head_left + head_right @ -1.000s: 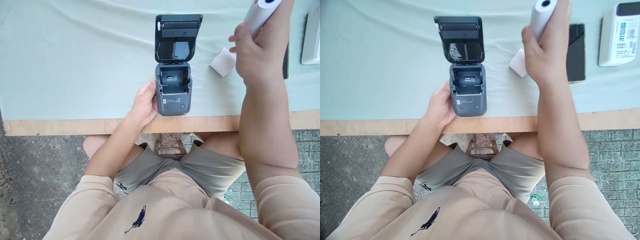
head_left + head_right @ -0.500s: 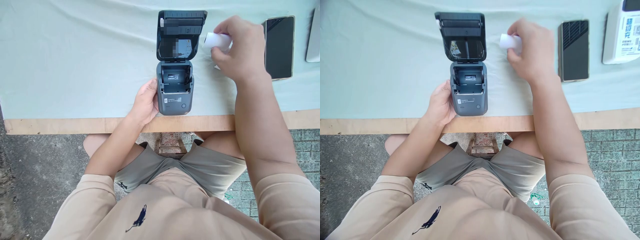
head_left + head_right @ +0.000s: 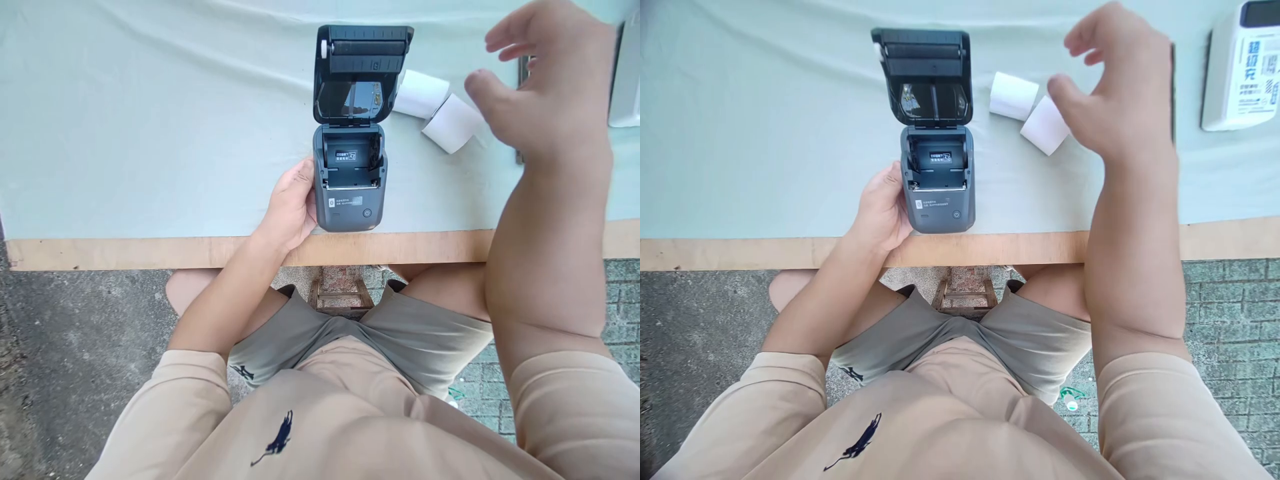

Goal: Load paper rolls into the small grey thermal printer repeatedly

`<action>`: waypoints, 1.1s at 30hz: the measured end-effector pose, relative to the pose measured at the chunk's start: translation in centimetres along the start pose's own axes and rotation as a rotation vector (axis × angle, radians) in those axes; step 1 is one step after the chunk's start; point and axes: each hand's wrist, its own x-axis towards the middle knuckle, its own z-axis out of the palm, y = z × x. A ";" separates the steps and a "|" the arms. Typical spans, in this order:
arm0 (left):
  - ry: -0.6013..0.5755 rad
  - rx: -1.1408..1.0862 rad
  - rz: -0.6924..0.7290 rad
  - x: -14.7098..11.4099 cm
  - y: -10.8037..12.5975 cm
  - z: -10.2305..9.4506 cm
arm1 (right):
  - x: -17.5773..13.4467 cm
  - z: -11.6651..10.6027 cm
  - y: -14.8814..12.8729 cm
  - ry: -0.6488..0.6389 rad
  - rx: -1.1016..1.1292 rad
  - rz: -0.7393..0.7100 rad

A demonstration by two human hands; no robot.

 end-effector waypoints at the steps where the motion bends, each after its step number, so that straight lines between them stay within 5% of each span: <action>1: -0.004 -0.006 -0.002 0.0 0.0 0.1 | -0.3 -0.3 0.1 -0.011 -0.021 0.026; 9: 0.001 0.039 0.001 0.0 0.0 -0.1 | -2.1 0.9 -1.5 -0.324 -0.332 0.167; 33: -0.001 0.027 0.009 0.1 -0.2 -0.1 | -0.7 3.0 -0.2 -0.143 -0.471 0.357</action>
